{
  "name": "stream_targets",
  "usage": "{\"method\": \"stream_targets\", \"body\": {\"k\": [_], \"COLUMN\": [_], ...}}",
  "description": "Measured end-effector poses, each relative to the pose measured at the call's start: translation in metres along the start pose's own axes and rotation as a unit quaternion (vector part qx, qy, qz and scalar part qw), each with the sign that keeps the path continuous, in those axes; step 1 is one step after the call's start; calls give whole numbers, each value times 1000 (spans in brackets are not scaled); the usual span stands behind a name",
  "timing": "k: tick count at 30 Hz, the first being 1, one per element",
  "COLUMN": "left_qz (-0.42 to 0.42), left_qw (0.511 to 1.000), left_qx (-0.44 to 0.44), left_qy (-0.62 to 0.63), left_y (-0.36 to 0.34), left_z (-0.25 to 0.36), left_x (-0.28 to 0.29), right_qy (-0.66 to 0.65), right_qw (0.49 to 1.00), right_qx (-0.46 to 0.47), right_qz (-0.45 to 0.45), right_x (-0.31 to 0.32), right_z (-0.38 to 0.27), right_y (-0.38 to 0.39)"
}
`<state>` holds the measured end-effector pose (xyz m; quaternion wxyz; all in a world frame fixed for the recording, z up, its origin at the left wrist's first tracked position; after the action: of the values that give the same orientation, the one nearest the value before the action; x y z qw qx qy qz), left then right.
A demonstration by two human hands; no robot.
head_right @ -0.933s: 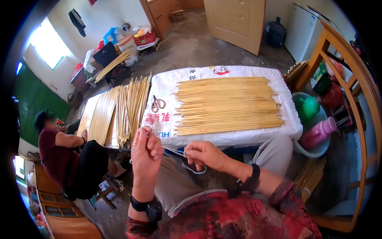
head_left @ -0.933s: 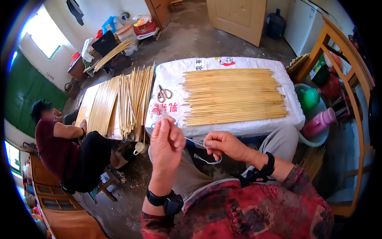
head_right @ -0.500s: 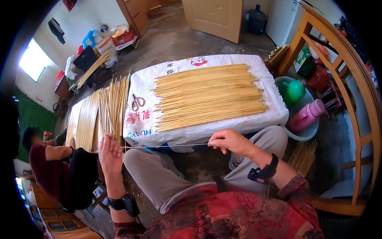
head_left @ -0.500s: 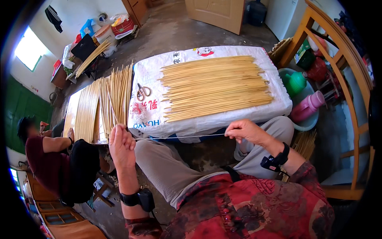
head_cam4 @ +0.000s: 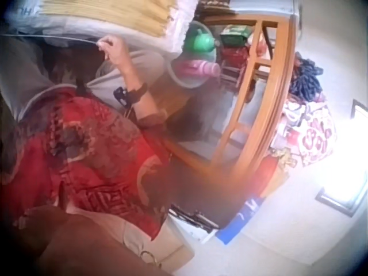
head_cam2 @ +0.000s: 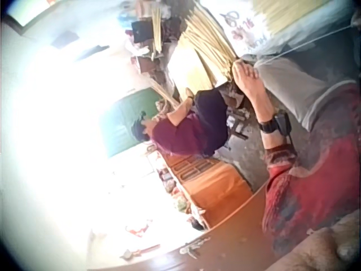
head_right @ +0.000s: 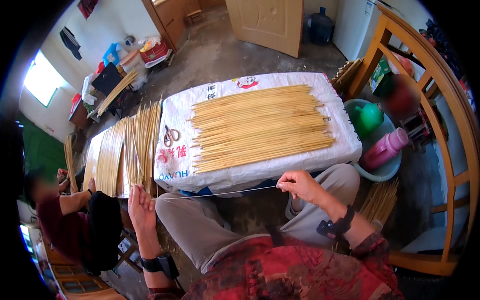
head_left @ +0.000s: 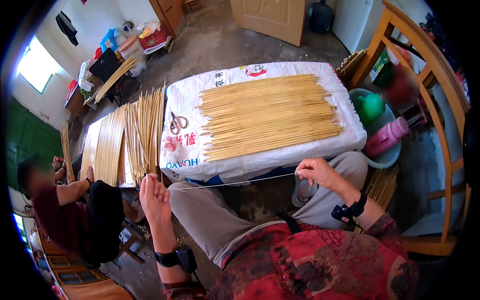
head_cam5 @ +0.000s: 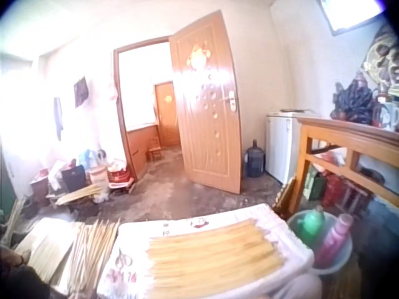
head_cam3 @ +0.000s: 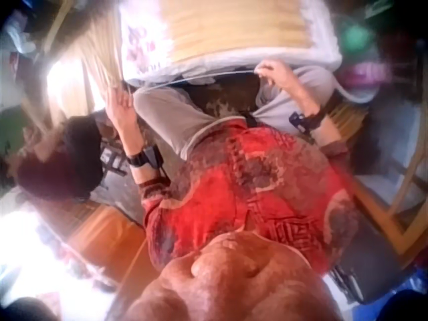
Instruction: The person weaves together thin bamboo slats using string by hand, occasionally using shears to trim or manage the material, and organizing the slats on a work surface.
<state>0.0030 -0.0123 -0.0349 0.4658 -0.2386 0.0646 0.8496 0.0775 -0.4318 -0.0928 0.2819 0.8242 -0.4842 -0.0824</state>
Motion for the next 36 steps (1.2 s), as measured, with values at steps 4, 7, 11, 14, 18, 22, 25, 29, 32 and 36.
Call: {"method": "stream_targets", "body": {"k": [4,7,11,14,18,22,25,29,32,36], "left_qz": [-34,-102,-262,-322,-364,-374,-379,-390,-399,-456], "left_qw": [998,986,938,916,896,889,886,881,879,865], "left_qx": [18,86,226,232,236,264,264,258,244,207], "left_qy": [-50,-104,-28,-67,-92,-30,36,71,86,36], "left_y": [6,28,62,72,62,84,84,84,85,83], "left_z": [-7,-28,-67,-77,-90,-109,-114,-113,-115,-108], "left_x": [-25,-70,-125,-143,-136,-132,-141,-146,-152,-162], "right_qy": [-28,-48,75,112,-51,-84,-220,-196,-218,-251], "right_qw": [999,996,978,958,992,987,971,974,965,949], "right_qx": [9,58,197,265,113,134,93,114,142,174], "right_qz": [23,48,5,11,-35,-35,-13,11,27,83], "right_x": [8,-13,-51,-58,-36,-65,-65,-62,-61,-55], "right_z": [9,-30,-67,-63,-43,-40,-25,-44,-36,-27], "right_y": [-4,2,9,4,1,2,-4,7,3,0]}}
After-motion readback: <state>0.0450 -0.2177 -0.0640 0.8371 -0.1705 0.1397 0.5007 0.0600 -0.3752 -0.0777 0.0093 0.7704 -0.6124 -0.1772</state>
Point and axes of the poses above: each hand's wrist, its own y-axis away from the middle knuckle, its own x-axis out of the back of the hand, z = x × y, the point moved 1 cm from there along -y, towards the middle knuckle, and after that the axes turned 13 degrees about -x, right-handed, at the moved point
